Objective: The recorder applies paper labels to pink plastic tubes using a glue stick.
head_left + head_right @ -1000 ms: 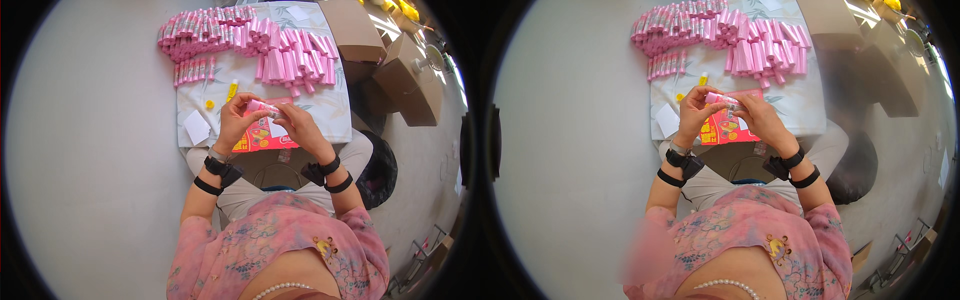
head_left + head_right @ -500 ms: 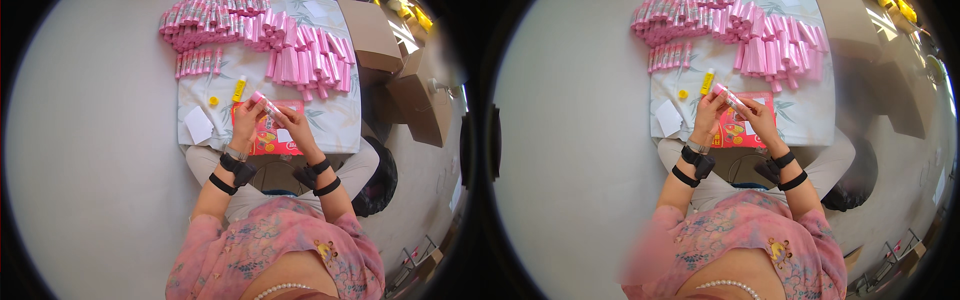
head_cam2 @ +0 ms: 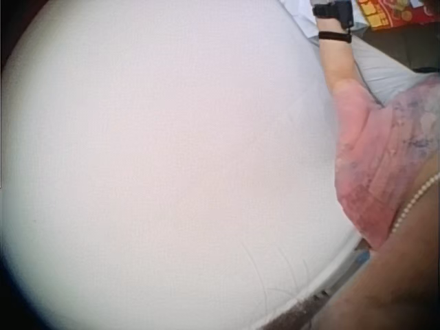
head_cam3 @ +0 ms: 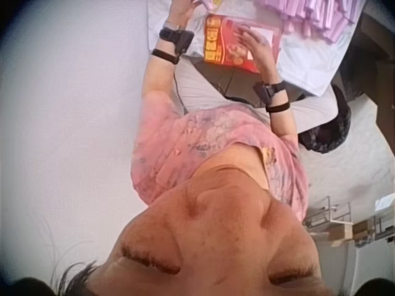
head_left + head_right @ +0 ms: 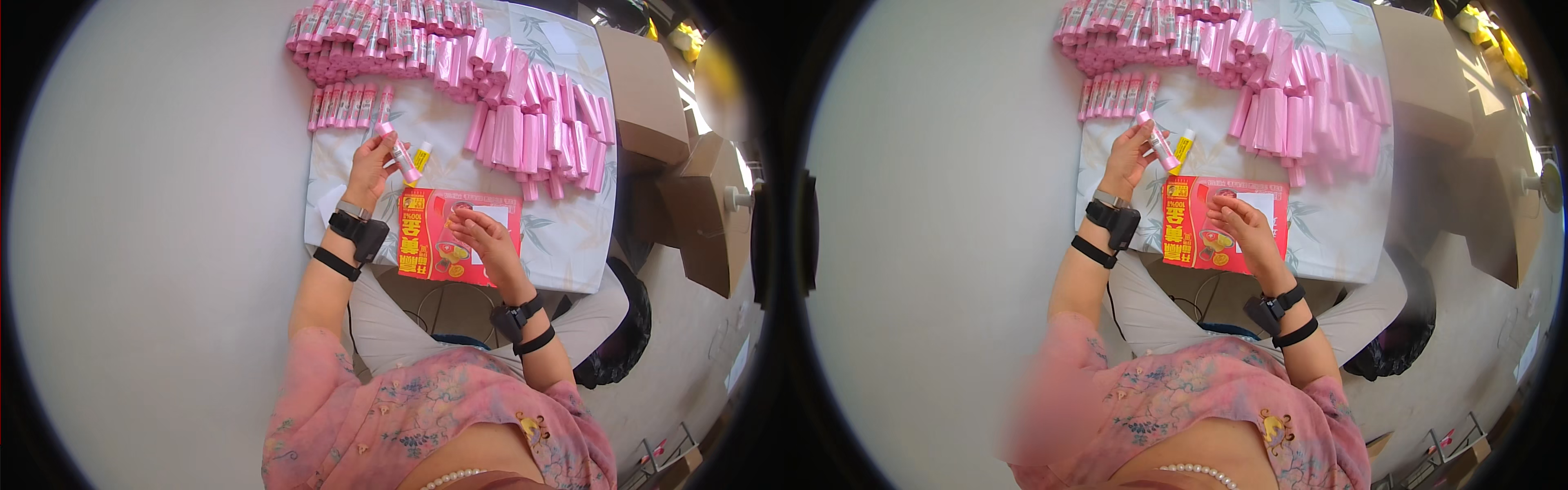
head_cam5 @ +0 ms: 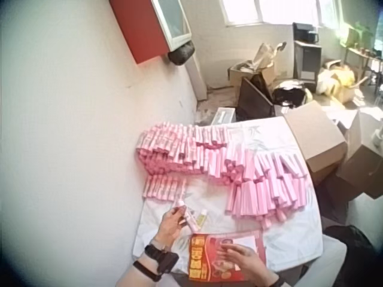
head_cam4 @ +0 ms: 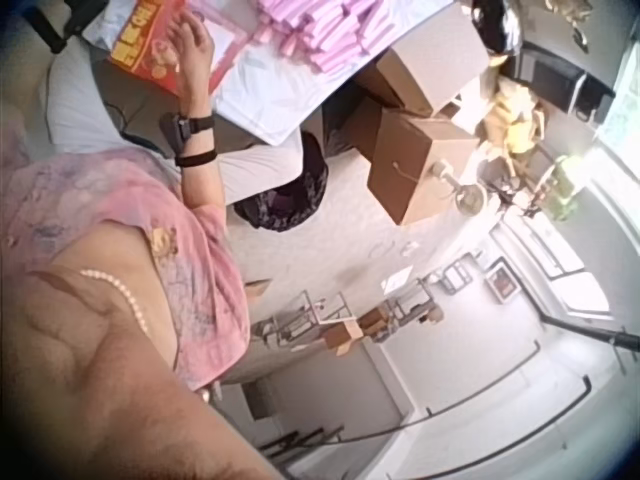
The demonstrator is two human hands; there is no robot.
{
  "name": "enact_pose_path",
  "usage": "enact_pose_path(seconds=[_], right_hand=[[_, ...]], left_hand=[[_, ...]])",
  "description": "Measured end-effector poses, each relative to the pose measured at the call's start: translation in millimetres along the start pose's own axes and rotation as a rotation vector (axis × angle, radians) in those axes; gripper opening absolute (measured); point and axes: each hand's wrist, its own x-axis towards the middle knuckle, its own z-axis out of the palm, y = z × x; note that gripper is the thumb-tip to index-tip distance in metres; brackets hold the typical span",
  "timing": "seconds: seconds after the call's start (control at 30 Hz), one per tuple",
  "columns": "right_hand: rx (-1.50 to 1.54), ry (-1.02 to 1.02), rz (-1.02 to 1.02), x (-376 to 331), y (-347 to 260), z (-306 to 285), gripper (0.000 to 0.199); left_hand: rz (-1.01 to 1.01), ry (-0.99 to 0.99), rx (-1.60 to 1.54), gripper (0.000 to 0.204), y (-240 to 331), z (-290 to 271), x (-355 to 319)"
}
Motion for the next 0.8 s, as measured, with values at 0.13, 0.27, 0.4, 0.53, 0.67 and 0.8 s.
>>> enact_pose_path(seconds=[0.13,0.27,0.4,0.53,0.67,0.8], right_hand=[[-0.440,0.131,-0.255,12,-1,6,0.040],[-0.641,0.165,-0.451,26,-18,35,0.038],[-0.814,0.174,-0.237,27,-31,27,0.035],[-0.519,0.131,-0.366,22,-22,16,0.027],[-0.501,0.108,-0.421,10,-21,15,0.024],[-0.523,0.112,-0.434,-6,-26,28,0.022]], left_hand=[[-0.014,-0.057,0.075,0.034,10,28,-4],[-0.018,-0.173,0.018,0.035,-5,75,-35],[0.067,-0.163,0.002,0.032,-20,102,-55],[0.129,-0.182,0.073,0.030,-22,109,-68],[0.192,-0.246,0.158,0.030,-16,109,-82],[0.237,-0.222,0.117,0.028,-15,108,-97]])
